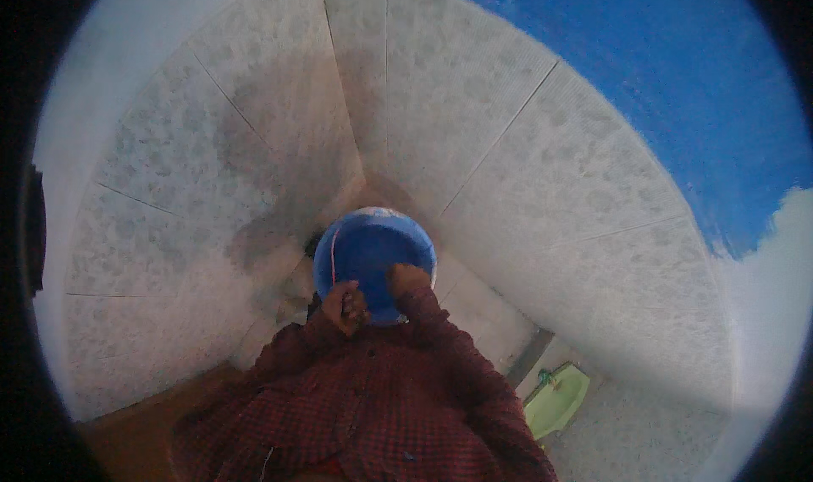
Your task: The person paints the upper section of a bathroom wall blue using a paintbrush and a bucket of paint. They repeatedly dip the brush into the bucket and apply paint in horizontal strokes above the tiled wainscoting.
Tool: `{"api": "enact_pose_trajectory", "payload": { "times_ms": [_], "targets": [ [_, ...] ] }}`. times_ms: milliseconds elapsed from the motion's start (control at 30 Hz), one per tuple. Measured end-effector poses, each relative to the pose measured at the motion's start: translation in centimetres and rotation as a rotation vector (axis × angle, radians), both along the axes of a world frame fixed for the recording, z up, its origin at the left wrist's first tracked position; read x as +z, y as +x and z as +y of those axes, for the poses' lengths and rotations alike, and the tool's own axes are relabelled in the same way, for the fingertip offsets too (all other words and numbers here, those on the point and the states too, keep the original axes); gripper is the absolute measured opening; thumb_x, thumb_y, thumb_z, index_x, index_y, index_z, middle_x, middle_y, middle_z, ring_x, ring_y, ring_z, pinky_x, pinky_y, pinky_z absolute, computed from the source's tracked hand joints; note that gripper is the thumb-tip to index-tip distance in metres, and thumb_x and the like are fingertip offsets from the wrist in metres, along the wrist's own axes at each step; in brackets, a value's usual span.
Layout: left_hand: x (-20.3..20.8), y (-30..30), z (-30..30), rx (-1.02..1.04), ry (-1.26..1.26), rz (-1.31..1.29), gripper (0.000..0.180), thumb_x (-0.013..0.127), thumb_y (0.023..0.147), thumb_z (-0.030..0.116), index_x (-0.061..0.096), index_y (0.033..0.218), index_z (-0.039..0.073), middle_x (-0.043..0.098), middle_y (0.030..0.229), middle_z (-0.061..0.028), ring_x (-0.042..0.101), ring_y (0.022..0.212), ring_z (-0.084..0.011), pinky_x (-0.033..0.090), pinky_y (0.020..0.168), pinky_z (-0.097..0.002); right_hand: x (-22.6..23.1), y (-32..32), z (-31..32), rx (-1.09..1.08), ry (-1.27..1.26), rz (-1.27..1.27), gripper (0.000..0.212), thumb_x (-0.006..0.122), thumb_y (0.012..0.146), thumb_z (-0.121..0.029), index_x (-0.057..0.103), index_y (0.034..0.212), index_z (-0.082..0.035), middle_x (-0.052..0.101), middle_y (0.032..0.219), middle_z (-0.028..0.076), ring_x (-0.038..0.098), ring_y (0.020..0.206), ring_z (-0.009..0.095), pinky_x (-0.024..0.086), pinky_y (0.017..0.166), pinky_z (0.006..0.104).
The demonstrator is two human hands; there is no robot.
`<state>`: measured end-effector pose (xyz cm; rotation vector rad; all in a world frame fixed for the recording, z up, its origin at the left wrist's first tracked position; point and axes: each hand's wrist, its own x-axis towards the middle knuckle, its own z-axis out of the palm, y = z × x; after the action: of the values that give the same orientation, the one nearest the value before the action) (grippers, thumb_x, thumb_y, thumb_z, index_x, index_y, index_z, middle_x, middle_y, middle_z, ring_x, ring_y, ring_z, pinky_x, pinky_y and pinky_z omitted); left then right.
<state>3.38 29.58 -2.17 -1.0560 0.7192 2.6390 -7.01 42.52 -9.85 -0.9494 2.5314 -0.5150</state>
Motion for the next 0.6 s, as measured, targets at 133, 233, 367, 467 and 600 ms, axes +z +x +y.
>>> {"api": "enact_pose_trajectory", "payload": {
  "times_ms": [133, 233, 367, 467, 600],
  "targets": [
    [-0.5, -0.8, -0.1, -0.036, -0.004, 0.030, 0.035, 0.051, 0.081, 0.023, 0.031, 0.054, 0.016, 0.028, 0.042, 0.0006, 0.032, 0.039, -0.0152, 0.038, 0.050, -0.0357, 0.7, 0.2, 0.7, 0.054, -0.008, -0.048, 0.024, 0.043, 0.084, -0.024, 0.061, 0.087, -0.009, 0.061, 0.078, 0.018, 0.061, 0.073, 0.033, 0.049, 0.066, 0.0436],
    [-0.8, -0.6, 0.0, -0.043, -0.002, 0.037, 0.034, 0.051, 0.081, 0.023, 0.032, 0.054, 0.016, 0.029, 0.043, 0.0000, 0.034, 0.039, -0.0161, 0.038, 0.050, -0.0363, 1.4, 0.7, 0.9, -0.009, 0.115, -0.114, 0.028, 0.042, 0.085, -0.028, 0.061, 0.092, -0.010, 0.062, 0.082, 0.017, 0.061, 0.077, 0.034, 0.048, 0.068, 0.0442],
    [-1.1, -0.7, -0.2, -0.031, 0.000, 0.039, 0.034, 0.050, 0.082, 0.023, 0.034, 0.054, 0.015, 0.031, 0.044, -0.0005, 0.036, 0.040, -0.0175, 0.038, 0.050, -0.0359, 2.9, 0.1, 0.9, -0.031, 0.087, -0.140, 0.030, 0.040, 0.087, -0.031, 0.061, 0.094, -0.010, 0.062, 0.084, 0.016, 0.060, 0.079, 0.035, 0.048, 0.070, 0.0449],
    [-1.3, -0.9, -0.7, -0.023, 0.025, 0.074, 0.033, 0.051, 0.082, 0.023, 0.034, 0.054, 0.014, 0.032, 0.045, -0.0006, 0.036, 0.041, -0.0177, 0.038, 0.050, -0.0367, 3.9, -0.5, 0.9, -0.045, 0.010, -0.137, 0.033, 0.039, 0.087, -0.033, 0.061, 0.094, -0.009, 0.062, 0.085, 0.017, 0.060, 0.079, 0.035, 0.047, 0.071, 0.0449],
    [-1.2, -0.9, -0.7, -0.011, -0.025, 0.093, 0.032, 0.050, 0.082, 0.023, 0.033, 0.057, 0.015, 0.031, 0.044, -0.0007, 0.033, 0.039, -0.0168, 0.039, 0.052, -0.0381, 4.9, -0.9, 1.2, 0.017, 0.100, -0.126, 0.037, 0.038, 0.088, -0.039, 0.062, 0.094, -0.011, 0.062, 0.084, 0.017, 0.060, 0.078, 0.035, 0.047, 0.069, 0.0446]
  ]
}}
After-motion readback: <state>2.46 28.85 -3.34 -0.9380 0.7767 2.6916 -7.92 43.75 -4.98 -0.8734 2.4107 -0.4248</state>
